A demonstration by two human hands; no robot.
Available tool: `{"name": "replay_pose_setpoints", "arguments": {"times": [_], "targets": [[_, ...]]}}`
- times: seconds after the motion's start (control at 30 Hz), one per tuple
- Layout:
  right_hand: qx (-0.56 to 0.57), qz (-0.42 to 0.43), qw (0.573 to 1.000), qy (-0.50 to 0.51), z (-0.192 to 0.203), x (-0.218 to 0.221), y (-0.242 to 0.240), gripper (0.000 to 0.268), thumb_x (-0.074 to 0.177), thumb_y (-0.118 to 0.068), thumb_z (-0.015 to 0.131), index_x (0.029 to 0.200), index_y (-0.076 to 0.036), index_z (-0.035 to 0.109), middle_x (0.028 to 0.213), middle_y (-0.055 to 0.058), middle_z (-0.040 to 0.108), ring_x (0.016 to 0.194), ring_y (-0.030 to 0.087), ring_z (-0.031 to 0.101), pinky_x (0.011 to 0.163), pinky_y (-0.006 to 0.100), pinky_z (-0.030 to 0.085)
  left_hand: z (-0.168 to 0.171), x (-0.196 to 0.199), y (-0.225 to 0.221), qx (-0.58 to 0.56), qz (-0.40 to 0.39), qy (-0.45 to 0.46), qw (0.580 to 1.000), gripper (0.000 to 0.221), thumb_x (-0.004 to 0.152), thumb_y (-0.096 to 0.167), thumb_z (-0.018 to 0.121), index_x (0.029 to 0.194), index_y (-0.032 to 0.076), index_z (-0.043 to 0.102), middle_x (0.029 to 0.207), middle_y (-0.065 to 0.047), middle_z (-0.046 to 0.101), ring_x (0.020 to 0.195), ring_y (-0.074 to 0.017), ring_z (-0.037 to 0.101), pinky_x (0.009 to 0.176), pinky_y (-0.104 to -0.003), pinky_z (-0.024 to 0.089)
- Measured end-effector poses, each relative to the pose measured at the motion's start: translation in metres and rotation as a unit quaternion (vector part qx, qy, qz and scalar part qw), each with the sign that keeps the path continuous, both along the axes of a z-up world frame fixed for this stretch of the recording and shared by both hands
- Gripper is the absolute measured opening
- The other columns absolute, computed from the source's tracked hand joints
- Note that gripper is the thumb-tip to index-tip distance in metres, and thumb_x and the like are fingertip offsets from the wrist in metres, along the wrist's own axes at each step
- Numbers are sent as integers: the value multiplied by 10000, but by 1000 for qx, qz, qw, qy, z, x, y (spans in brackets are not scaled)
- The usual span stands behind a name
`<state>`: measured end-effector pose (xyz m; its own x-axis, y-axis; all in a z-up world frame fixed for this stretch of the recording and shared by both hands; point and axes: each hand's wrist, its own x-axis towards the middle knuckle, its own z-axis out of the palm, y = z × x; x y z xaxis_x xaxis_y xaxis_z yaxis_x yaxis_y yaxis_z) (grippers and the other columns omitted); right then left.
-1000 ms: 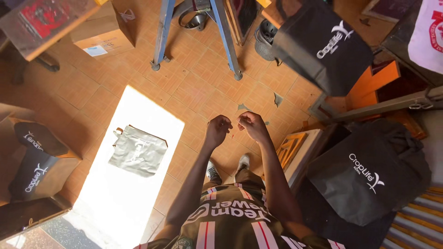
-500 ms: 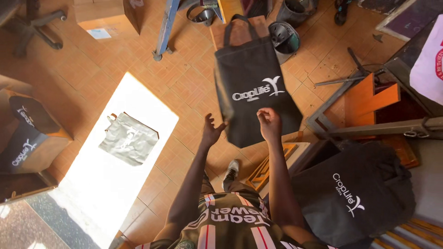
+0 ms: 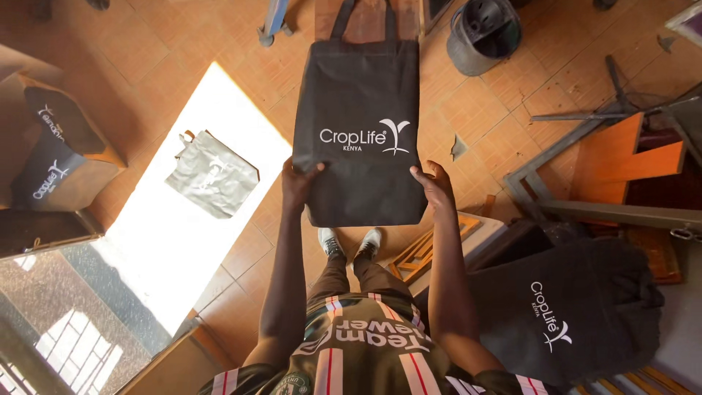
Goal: The person repeatedly places a black bag onto a printing plate, presses down on the bag by hand, and hands the bag to another person.
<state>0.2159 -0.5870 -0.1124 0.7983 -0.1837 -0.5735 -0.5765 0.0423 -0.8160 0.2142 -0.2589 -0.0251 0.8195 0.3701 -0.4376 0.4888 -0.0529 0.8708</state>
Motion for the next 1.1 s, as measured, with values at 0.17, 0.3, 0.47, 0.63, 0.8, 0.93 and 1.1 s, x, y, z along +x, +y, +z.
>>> {"name": "replay_pose_setpoints", "arguments": {"times": [0.17,0.3,0.47,0.63,0.8,0.93,1.1], "targets": [[126,-11,991,-50,32,-13,9,575,746,-132,936,1232,-44,641,975,100,717,881,216,722,781,386,585,-15,-19,35,-29,23,-9,999,522,875,414,845,1217,52,687,976,-115,696,941,-227,664,857,-390,526],[107,25,994,-24,63,-23,16,417,824,-251,901,1147,-65,716,950,121,740,856,224,739,759,413,611,-37,-39,69,-38,-31,19,999,336,819,277,877,1075,97,755,825,-86,730,790,-214,701,785,-371,540],[115,-51,990,-61,-3,-4,17,392,941,-289,814,1236,-71,675,940,115,722,863,202,738,811,354,588,-30,-34,89,-37,-15,6,999,487,907,409,814,1266,110,677,950,-135,757,902,-229,728,892,-396,527],[104,-11,989,-107,-23,-22,20,238,814,-38,816,1024,-57,707,862,49,688,865,156,669,880,311,524,-53,-46,115,-83,-22,-3,996,190,941,221,753,1104,126,722,886,-64,743,855,-178,717,873,-340,546],[162,-27,983,-75,35,-44,42,279,830,-43,798,1085,-77,688,887,80,719,876,203,734,848,342,570,0,-58,118,-97,-55,29,993,415,935,334,795,1270,114,691,1061,-145,751,982,-260,715,959,-424,527],[162,-35,984,-68,35,-42,48,295,923,-159,789,1190,-85,686,961,105,734,922,239,750,865,414,601,-44,-55,131,-104,-36,18,994,374,995,375,727,1290,148,686,1032,-147,750,967,-236,721,959,-421,529],[122,-15,988,-98,18,-48,44,377,746,26,840,1092,-87,740,985,53,728,976,187,708,954,362,548,-46,-57,136,-52,-121,-1,991,314,884,95,733,1190,40,696,1063,-205,739,1034,-341,694,965,-487,480]]}}
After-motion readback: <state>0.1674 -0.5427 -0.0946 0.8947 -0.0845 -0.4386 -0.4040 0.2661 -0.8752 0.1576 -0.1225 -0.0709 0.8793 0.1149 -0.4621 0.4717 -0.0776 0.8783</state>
